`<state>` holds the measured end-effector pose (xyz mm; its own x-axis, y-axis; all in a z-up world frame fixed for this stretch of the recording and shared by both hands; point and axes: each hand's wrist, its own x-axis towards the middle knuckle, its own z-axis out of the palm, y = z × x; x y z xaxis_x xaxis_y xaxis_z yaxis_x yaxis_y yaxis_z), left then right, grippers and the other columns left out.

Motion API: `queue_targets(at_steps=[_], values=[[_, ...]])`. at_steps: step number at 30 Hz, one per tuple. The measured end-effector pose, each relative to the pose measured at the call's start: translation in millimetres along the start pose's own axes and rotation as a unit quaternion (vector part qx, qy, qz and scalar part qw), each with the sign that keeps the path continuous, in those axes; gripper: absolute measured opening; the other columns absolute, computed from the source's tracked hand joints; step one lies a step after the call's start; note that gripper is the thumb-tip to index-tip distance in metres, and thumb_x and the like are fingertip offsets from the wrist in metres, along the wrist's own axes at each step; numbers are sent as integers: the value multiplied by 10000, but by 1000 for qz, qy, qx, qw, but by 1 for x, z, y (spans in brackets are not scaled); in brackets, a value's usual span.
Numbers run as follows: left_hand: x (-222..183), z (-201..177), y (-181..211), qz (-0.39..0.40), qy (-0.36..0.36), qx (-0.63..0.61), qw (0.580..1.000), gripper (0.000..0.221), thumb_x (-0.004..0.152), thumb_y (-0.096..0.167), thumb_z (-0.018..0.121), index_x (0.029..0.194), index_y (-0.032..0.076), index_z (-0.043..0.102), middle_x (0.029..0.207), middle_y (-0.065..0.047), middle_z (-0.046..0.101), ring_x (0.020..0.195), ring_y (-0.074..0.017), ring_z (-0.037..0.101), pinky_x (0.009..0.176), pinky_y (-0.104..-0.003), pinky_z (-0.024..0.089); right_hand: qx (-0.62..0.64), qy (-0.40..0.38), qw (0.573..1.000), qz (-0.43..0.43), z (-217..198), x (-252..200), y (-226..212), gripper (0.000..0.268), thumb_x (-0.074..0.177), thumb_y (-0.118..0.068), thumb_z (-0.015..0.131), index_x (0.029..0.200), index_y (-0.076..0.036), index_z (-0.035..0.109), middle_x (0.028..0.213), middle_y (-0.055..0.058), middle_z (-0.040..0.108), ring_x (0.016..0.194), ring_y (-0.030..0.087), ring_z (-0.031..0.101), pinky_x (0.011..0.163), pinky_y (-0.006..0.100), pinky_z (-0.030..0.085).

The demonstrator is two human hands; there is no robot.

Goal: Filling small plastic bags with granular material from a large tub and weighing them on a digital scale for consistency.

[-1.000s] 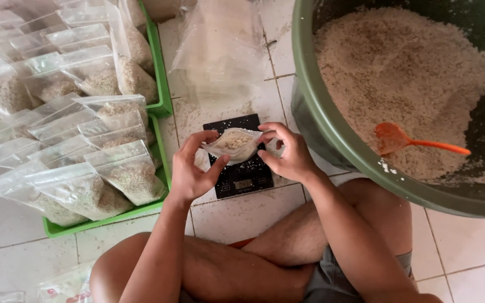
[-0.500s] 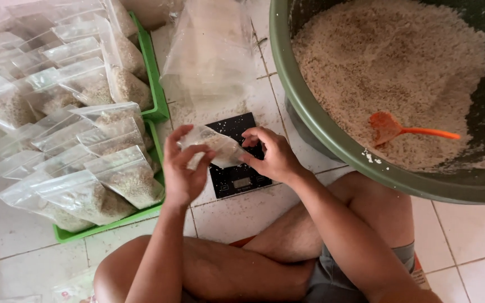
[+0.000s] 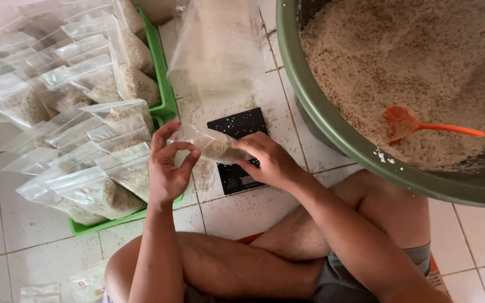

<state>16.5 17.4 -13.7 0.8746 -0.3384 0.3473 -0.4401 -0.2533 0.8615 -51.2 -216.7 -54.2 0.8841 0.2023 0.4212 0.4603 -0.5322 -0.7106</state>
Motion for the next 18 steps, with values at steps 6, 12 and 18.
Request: queue_targets(at_steps=[6, 12, 18], values=[[2, 6, 6, 21, -7, 1, 1000, 88, 831, 82, 784, 843, 57, 701, 1304, -177, 498, 1234, -344, 533, 1111, -478, 364, 58, 54, 996, 33, 2, 7, -2, 179, 933, -94, 673, 1101, -70, 618, 963, 85, 610, 882, 251, 648, 727, 367, 567], [0, 20, 5, 63, 9, 15, 998, 123, 784, 88, 826, 843, 64, 720, 1275, -198, 512, 1195, -371, 556, 1072, -486, 408, 92, 80, 990, 72, 6, 6, 0, 241, 911, -158, 728, 1097, -83, 594, 942, 70, 647, 830, 222, 677, 633, 313, 556], [-16, 50, -3, 103, 116, -21, 988, 736, 730, 46, 873, 1337, -19, 463, 1382, -226, 337, 1266, -420, 482, 1072, -575, 395, 92, 75, 987, 109, -8, 5, 2, 229, 900, -69, 710, 1106, -59, 611, 906, 128, 655, 839, 302, 685, 629, 371, 588]])
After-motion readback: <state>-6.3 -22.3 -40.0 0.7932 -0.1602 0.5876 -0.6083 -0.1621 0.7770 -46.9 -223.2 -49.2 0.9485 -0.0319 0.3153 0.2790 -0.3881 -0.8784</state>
